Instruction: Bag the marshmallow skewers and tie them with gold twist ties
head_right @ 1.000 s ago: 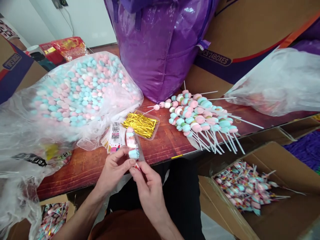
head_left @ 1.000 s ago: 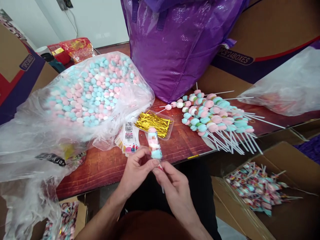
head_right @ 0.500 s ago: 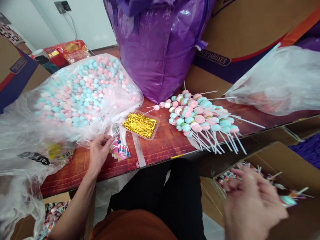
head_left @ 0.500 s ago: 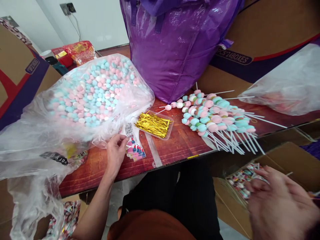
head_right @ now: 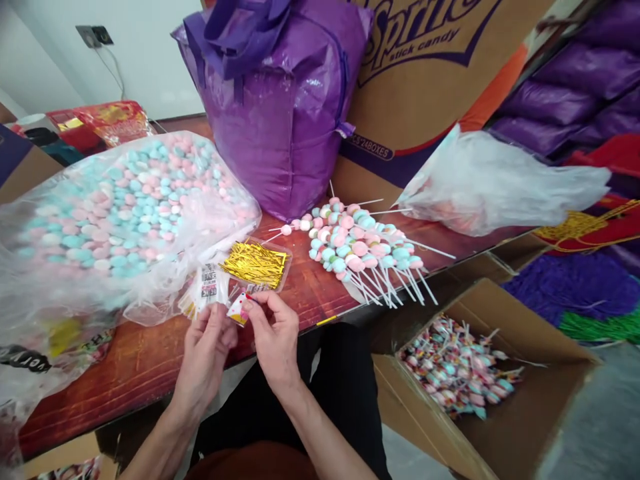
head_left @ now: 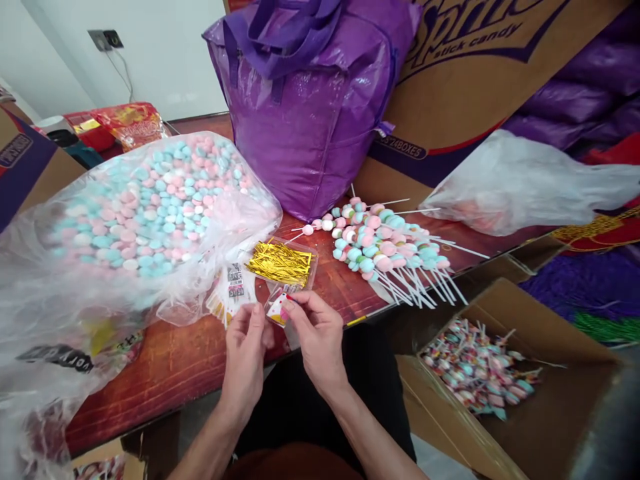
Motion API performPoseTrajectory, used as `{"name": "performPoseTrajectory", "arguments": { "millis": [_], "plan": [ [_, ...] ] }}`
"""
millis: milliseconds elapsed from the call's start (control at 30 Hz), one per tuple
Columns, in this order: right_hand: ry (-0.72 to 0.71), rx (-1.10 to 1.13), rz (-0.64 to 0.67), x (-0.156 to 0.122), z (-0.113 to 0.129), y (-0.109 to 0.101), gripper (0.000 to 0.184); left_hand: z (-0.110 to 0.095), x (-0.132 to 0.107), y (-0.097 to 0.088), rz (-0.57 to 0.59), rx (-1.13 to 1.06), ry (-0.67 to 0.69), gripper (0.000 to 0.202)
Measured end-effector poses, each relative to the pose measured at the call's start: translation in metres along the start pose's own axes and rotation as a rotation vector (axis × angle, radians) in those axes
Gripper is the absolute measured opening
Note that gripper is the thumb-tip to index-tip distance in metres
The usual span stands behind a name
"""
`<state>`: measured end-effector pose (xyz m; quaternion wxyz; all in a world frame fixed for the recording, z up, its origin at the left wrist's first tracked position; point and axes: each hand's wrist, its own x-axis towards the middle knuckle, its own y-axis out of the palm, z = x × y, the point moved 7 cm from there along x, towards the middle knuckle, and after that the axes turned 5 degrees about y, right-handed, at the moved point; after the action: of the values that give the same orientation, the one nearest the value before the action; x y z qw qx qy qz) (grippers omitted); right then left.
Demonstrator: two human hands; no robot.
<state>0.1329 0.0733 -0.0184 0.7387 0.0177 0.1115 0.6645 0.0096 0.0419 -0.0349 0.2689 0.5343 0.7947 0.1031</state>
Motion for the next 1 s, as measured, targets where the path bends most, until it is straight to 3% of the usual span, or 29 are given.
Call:
{"name": "performPoseTrajectory", "arguments": {
  "millis": [67, 133, 267, 367, 500, 667, 733, 867, 1000],
  "plan": [
    [0.013, -0.024, 0.020, 0.001, 0.005, -0.002, 0.019, 0.020, -0.005, 0.010, 0.106, -0.176, -0.303, 0.046],
    [-0.017, -0.075, 0.058, 0.001, 0.012, -0.002, 0.021, 0.025, -0.003, 0.014, 0.108, -0.314, -0.413, 0.048],
    [-0.161, -0.232, 0.110, 0.000, 0.022, 0.001, 0.028, 0.014, 0.017, 0.006, -0.041, -0.382, -0.286, 0.041],
    [-0.187, -0.320, 0.104, 0.003, 0.018, -0.001, 0.034, 0.011, 0.025, 0.007, -0.026, -0.343, -0.269, 0.034],
    [-0.236, -0.397, 0.073, 0.011, 0.011, -0.006, 0.037, 0.000, 0.025, 0.009, -0.014, -0.314, -0.119, 0.032],
    [-0.320, -0.482, 0.160, 0.015, 0.014, -0.005, 0.035, 0.011, 0.023, 0.010, 0.001, -0.271, -0.271, 0.035],
    [-0.356, -0.525, 0.198, 0.014, 0.018, -0.004, 0.035, 0.011, 0.026, 0.006, -0.040, -0.227, -0.237, 0.036],
    [-0.307, -0.534, 0.187, 0.016, 0.017, -0.010, 0.034, -0.003, 0.029, 0.001, -0.140, -0.187, 0.013, 0.035],
    [-0.200, -0.485, 0.189, 0.019, 0.010, -0.018, 0.039, -0.001, 0.028, 0.005, -0.113, -0.227, -0.037, 0.033]
  ]
}}
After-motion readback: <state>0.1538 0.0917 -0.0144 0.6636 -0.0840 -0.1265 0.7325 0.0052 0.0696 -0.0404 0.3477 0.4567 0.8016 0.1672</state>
